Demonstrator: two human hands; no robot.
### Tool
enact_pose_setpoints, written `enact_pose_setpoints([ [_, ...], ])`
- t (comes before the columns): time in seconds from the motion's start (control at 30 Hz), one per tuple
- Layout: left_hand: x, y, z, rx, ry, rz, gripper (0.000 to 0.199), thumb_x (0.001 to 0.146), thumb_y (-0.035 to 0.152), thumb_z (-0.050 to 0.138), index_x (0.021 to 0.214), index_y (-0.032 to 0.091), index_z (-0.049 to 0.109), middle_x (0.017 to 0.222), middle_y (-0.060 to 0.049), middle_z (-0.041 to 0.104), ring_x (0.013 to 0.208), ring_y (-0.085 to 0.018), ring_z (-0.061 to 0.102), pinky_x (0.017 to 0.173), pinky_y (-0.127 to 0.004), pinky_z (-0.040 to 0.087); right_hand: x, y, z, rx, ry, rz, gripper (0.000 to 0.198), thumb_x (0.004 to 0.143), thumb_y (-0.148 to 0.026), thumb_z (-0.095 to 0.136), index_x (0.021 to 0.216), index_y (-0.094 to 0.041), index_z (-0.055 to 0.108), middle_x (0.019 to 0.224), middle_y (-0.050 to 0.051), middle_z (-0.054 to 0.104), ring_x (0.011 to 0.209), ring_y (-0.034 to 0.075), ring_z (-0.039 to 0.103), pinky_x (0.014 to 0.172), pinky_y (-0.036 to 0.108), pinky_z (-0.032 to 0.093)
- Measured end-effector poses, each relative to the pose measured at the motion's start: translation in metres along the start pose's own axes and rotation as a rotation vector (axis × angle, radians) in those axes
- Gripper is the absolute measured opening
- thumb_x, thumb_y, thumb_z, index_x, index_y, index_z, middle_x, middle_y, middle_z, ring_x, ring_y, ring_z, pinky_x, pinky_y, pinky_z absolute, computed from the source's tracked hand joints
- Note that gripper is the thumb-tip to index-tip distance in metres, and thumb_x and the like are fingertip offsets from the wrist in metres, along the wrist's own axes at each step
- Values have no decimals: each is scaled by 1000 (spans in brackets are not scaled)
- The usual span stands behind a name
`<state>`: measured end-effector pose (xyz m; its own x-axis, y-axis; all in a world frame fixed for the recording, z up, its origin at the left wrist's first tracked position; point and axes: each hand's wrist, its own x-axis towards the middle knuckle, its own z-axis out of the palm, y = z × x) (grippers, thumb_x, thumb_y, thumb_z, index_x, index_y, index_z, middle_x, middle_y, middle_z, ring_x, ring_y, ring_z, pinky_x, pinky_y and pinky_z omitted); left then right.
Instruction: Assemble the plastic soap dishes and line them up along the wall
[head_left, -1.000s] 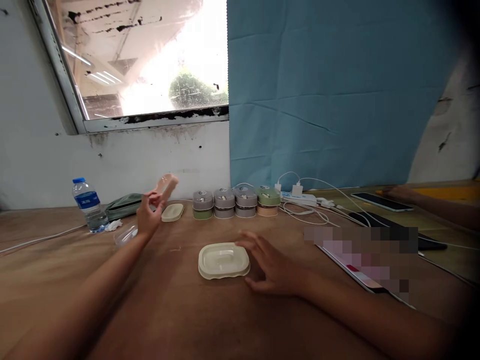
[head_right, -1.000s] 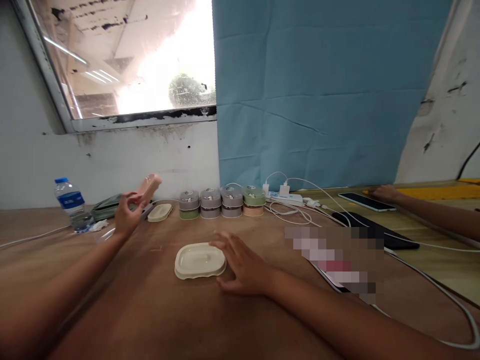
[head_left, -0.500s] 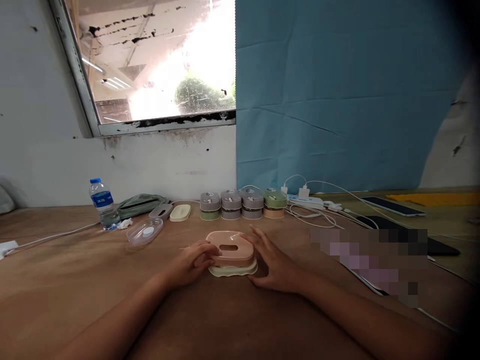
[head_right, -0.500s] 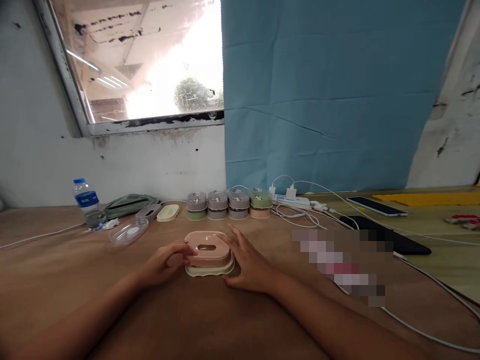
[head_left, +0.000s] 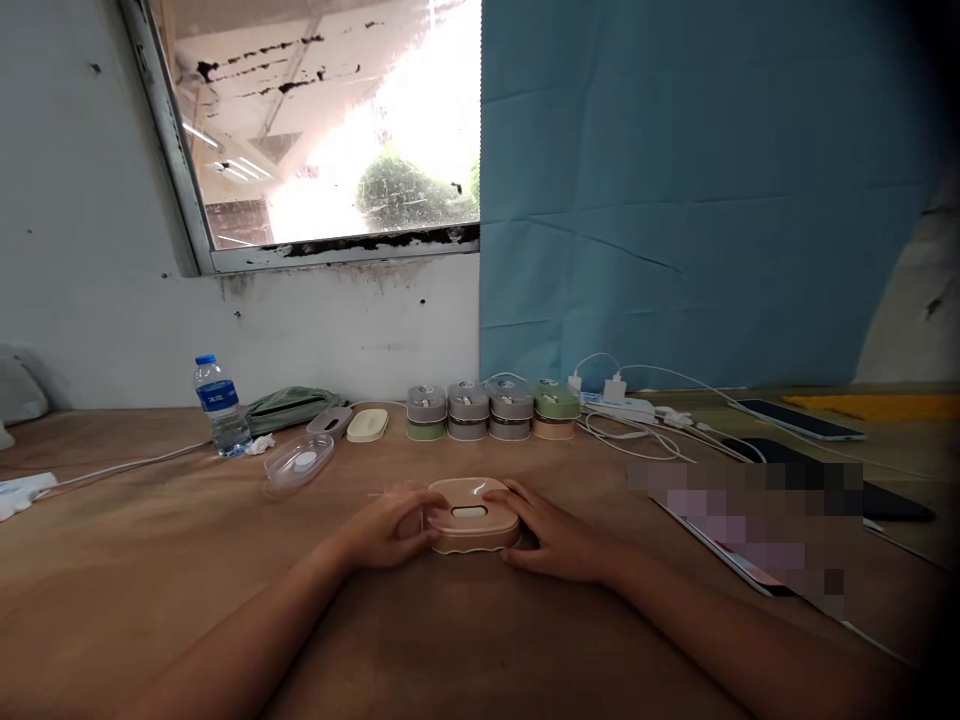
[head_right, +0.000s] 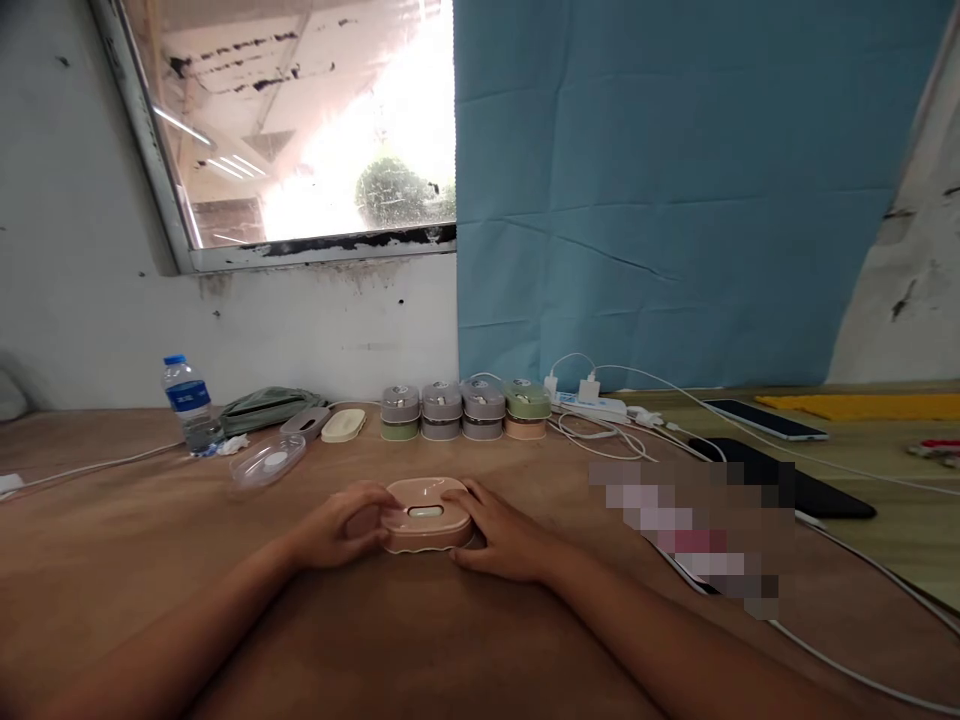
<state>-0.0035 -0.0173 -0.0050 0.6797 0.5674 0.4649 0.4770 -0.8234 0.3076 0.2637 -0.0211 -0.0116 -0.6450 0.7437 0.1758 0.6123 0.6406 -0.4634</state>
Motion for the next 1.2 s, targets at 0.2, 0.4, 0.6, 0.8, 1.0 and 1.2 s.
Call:
enact_pose_setpoints([
  [0.2,-17,-62,-37,569,444,-375,25,75,16,43,98,16,52,101,-10,59,105,-23,47,93,-38,33,-1,-1,0,-12,-10,24,60,73,-40,54,127,-26,32,133,6,28,119,25,33,97,37,30],
  [0.4,-43,-92,-68,769,142,-1032,37,68,18,44,104,12,48,86,-15,64,88,-29,57,76,-39,40,0,1,-2,-13,-27,30,61,73,-42,54,127,-27,31,133,6,28,120,24,33,98,37,30],
  [0.6,-46,-92,-74,625,120,-1041,30,67,21,47,97,25,49,82,-3,66,77,-21,61,61,-26,41,0,2,-2,-17,-30,30,59,74,-40,54,127,-26,32,132,6,29,120,24,33,98,37,30],
  [0.8,-40,-84,-73,553,485,-951,23,73,24,45,96,22,47,80,-3,64,73,-19,59,64,-27,40,0,0,-3,-16,-43,40,60,74,-42,52,128,-26,31,133,6,27,119,24,33,97,35,31],
  [1.0,-21,-74,-60,-37,1125,-589,21,73,25,51,91,19,41,85,-3,58,63,-11,54,62,-23,42,0,3,-1,5,-24,45,59,73,-41,54,126,-27,33,131,5,29,118,24,34,97,35,30],
  [1.2,6,-44,-24,-1056,1146,-489,25,68,26,61,85,20,43,75,4,53,53,-5,52,57,-20,45,1,1,1,4,22,48,58,67,-38,60,119,-26,38,120,5,35,109,23,41,91,33,36],
])
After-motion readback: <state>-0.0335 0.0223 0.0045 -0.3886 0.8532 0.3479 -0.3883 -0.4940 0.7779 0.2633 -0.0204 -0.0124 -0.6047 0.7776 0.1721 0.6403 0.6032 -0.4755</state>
